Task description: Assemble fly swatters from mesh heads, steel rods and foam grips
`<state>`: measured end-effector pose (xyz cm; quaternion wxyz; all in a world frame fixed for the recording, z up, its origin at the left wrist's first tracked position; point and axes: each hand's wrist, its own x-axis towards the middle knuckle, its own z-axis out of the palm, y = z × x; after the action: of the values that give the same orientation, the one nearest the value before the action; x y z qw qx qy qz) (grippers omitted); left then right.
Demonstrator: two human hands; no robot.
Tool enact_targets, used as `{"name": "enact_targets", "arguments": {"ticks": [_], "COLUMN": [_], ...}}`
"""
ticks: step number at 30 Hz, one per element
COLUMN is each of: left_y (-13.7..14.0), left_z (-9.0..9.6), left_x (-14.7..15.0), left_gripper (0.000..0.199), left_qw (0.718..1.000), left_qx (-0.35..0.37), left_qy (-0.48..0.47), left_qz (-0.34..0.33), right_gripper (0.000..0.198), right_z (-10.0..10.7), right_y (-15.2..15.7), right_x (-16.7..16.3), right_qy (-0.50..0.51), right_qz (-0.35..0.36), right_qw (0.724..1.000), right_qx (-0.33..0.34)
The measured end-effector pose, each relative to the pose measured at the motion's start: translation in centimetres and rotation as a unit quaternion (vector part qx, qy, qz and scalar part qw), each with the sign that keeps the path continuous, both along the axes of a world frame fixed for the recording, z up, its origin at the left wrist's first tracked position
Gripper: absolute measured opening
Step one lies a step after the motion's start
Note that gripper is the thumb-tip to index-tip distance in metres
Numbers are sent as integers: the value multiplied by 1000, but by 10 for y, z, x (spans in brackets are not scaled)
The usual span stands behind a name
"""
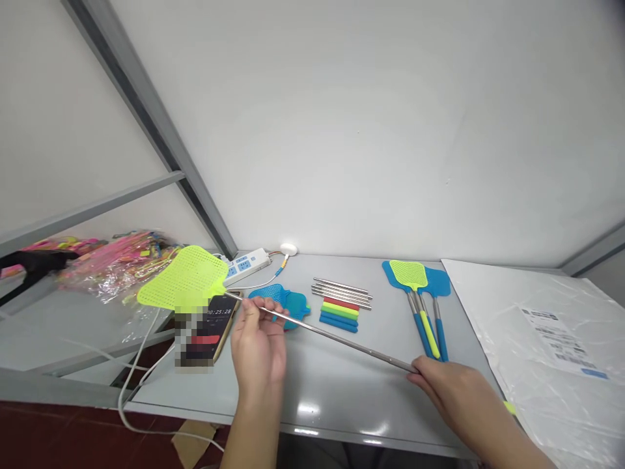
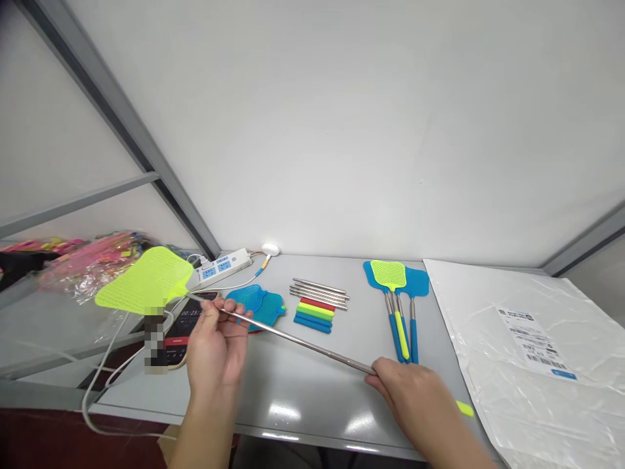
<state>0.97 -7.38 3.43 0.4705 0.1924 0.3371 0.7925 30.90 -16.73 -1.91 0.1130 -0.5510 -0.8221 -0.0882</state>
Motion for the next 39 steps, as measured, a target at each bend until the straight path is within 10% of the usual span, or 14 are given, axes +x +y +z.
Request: {"name": "enact_targets", "arguments": {"ticks": [18, 24, 31, 39], "left_y": [46, 28, -20, -12], "left_z": [34, 21, -15, -6], "left_x": [-38, -16, 49, 50], "left_gripper": [35, 24, 32, 34], "left_qw": [993, 998, 971, 983], "left_qx": [54, 54, 47, 37], "left_qy": [-92, -8, 103, 90], "left_qz": [53, 35, -210, -158], "right_gripper": [29, 29, 27, 31], "right_z": [-5, -15, -3, 1], "right_y": [-27, -22, -17, -17], "right_x": [107, 104, 61, 32], "right_qy": [17, 80, 124, 86], "right_qz": [-44, -57, -22, -25], "right_qw": [999, 995, 989, 994], "right_qx": [26, 25, 83, 69]}}
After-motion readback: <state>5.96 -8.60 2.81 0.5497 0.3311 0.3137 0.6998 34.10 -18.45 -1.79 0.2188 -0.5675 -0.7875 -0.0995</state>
